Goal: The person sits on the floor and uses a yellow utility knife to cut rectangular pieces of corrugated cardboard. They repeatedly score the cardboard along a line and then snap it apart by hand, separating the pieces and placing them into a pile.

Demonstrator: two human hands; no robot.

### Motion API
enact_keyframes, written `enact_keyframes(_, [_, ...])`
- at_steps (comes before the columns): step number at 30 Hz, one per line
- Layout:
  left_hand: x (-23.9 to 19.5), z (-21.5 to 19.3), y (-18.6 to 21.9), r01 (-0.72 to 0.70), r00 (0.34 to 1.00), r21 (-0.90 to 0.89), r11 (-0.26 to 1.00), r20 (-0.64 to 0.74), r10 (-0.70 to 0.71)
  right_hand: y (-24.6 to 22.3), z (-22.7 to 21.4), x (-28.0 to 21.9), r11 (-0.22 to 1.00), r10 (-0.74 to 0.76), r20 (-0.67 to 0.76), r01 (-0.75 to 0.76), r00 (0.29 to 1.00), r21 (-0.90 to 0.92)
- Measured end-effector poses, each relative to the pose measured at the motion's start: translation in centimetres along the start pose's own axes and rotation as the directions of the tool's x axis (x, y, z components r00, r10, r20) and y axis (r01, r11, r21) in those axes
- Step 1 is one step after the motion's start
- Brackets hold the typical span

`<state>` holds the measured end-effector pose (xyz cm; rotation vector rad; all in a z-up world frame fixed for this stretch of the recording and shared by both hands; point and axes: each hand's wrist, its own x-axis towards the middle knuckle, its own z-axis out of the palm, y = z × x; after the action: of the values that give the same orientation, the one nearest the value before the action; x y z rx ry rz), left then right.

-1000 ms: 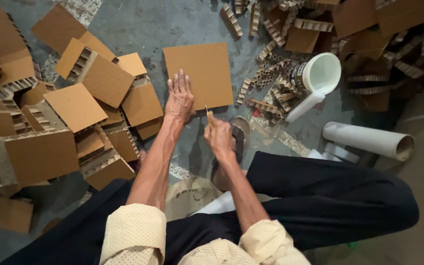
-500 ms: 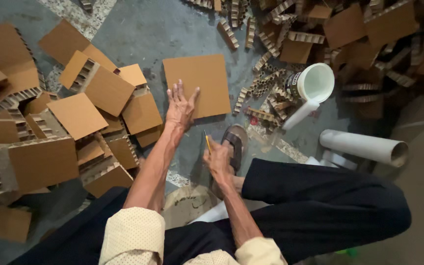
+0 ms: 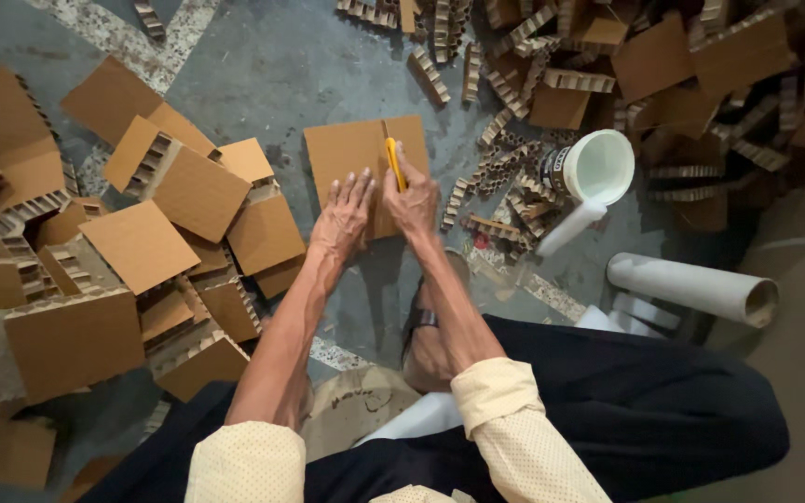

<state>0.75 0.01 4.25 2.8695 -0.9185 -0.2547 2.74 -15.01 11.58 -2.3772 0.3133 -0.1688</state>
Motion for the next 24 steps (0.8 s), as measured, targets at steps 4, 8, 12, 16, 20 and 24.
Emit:
enact_keyframes(4, [-0.1, -0.1, -0.1, 0.0, 0.998, -0.036, 0.999, 0.064, 0.002, 0.1, 0.8, 0.8, 0.999, -0.025, 0.012, 0.026, 1.0, -0.029])
enact_keyframes(8, [0.0, -1.6, -0.3, 0.001, 0.995, -0.062, 0.998, 0.098, 0.005, 0.6, 1.1, 0.7, 0.997, -0.072, 0.001, 0.072, 0.997, 0.01])
enact_keyframes(12, [-0.3, -2.0, -0.1, -0.004, 0.997, -0.058, 0.998, 0.08, 0.008, 1.1, 1.3, 0.7, 0.986, -0.16, -0.035, 0.162, 0.986, 0.031])
enact_keyframes(16, [-0.1, 0.3, -0.3, -0.007, 0.987, -0.042, 0.999, 0.163, 0.013, 0.2, 1.1, 0.8, 0.995, -0.104, 0.0, 0.104, 0.995, 0.001])
enact_keyframes(20, [0.2, 4.7, -0.3, 0.017, 0.969, 0.143, 0.99, -0.247, 0.019, -0.5, 1.1, 0.8, 0.998, 0.053, 0.055, -0.052, 0.997, -0.02])
enact_keyframes(24, [0.1, 3.2, -0.2, 0.002, 0.995, 0.041, 0.999, -0.099, 0.002, 0.0, 1.5, 1.0, 0.996, -0.083, -0.01, 0.083, 0.996, 0.012])
